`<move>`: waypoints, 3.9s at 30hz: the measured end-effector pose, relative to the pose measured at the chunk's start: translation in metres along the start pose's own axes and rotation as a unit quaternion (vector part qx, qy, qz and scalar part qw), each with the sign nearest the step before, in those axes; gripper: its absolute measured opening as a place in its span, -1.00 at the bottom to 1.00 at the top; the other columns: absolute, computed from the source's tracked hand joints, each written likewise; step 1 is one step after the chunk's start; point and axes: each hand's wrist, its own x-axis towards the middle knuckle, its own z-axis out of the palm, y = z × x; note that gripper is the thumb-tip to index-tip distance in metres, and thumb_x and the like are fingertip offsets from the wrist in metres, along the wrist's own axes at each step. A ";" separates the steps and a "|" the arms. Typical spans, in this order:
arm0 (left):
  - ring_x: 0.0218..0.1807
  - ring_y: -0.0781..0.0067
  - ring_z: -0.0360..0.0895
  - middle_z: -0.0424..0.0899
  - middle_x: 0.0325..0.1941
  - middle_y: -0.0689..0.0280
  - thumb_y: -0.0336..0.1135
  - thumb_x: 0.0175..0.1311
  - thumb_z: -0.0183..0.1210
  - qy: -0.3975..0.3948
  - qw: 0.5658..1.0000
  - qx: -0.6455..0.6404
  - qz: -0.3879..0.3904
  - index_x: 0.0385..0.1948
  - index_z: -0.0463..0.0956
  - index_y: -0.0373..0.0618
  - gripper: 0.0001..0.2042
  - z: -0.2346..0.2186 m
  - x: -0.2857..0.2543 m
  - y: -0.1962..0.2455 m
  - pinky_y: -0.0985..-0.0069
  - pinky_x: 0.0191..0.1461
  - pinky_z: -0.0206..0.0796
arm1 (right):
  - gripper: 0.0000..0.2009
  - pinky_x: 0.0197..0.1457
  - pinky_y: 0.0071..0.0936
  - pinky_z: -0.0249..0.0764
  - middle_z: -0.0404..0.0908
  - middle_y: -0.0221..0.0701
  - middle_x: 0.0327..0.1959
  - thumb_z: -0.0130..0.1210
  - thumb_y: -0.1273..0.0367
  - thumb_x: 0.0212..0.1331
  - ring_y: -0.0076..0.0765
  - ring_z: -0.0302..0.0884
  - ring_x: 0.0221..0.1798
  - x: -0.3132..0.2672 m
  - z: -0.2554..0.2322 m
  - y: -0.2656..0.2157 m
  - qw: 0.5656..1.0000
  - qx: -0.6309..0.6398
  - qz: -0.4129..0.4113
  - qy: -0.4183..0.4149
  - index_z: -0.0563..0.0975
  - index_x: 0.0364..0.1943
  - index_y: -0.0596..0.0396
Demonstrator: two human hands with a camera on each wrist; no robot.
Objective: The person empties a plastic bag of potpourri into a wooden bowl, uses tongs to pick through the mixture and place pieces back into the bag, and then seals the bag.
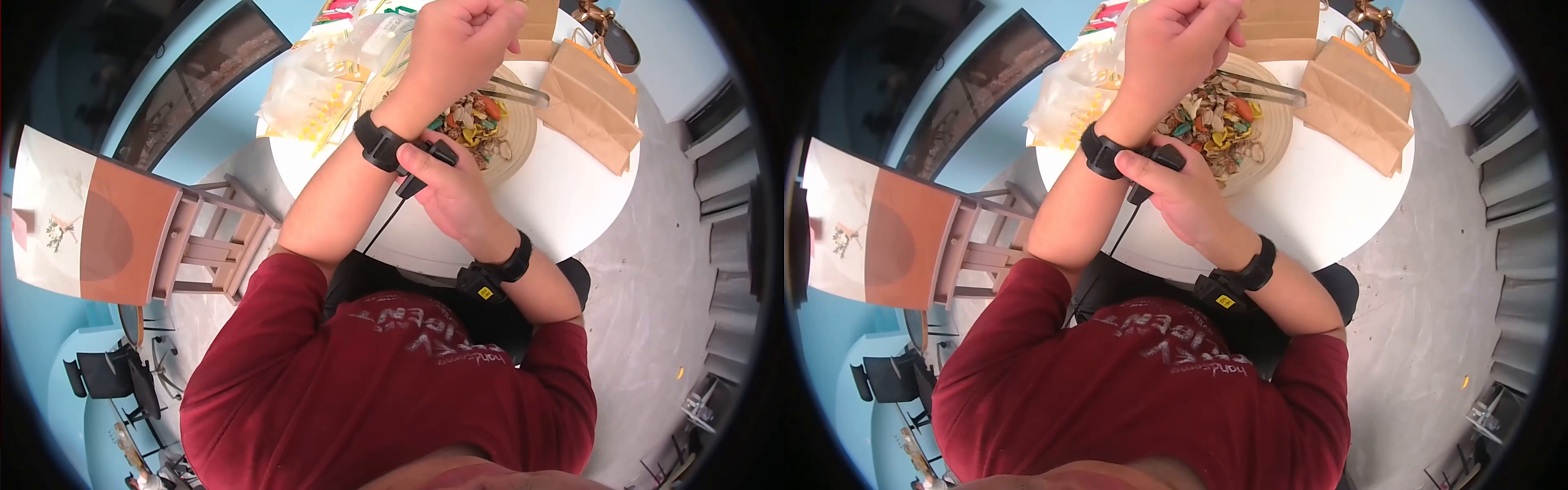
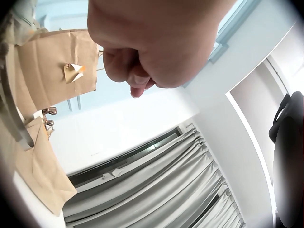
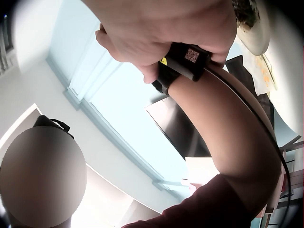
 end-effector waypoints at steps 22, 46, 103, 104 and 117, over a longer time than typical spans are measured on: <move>-0.60 0.49 0.46 0.71 -0.51 0.36 -0.18 0.42 0.29 -0.051 0.991 0.022 -0.123 -0.41 0.68 -0.23 -0.71 -0.096 -0.033 0.009 0.51 -0.48 0.27 | -0.65 -0.08 -0.54 0.52 0.74 -0.49 -0.14 0.23 0.20 0.41 -0.57 0.62 -0.16 -0.004 0.001 -0.052 0.901 -0.366 -0.156 0.175 0.68 0.01 0.27; -0.25 -0.17 0.65 0.68 -0.38 -0.05 -0.32 0.33 0.19 -0.105 0.872 0.458 0.136 -0.40 0.61 -0.22 -0.83 -0.192 -0.056 -0.061 0.03 -0.12 0.51 | -0.69 -0.07 -0.01 0.65 0.72 -0.01 -0.41 0.16 0.21 0.20 0.18 0.71 -0.27 0.069 0.005 -0.078 0.370 -0.900 -0.072 0.218 0.73 -0.37 0.21; 0.48 -0.25 0.38 0.36 0.50 -0.22 0.09 0.34 0.26 -0.175 0.795 0.579 0.032 0.54 0.21 -0.18 -0.19 -0.166 -0.068 -0.044 0.18 0.51 0.30 | -0.32 0.44 -0.03 0.37 0.56 0.15 0.28 0.11 -0.11 0.39 0.28 0.46 0.37 0.040 -0.027 -0.088 0.433 -0.875 -0.121 0.177 0.51 0.30 0.23; 0.49 -0.23 0.37 0.37 0.50 -0.19 0.11 0.32 0.27 -0.180 0.803 0.568 -0.022 0.53 0.23 -0.17 -0.18 -0.171 -0.066 -0.048 0.03 0.48 0.29 | -0.30 0.44 -0.05 0.38 0.56 0.14 0.28 0.12 -0.10 0.39 0.26 0.46 0.38 0.039 -0.032 -0.089 0.447 -0.871 -0.094 0.179 0.49 0.33 0.23; -0.10 -0.24 0.69 0.73 -0.13 -0.15 -0.18 0.22 0.29 -0.187 0.741 0.627 -0.151 -0.17 0.67 -0.31 -0.67 -0.237 -0.078 -0.126 0.03 0.06 0.54 | -0.56 0.11 -0.09 0.54 0.70 -0.01 -0.02 0.24 0.11 0.32 0.12 0.64 0.06 0.033 -0.037 -0.096 0.566 -0.816 0.009 0.115 0.62 0.05 0.22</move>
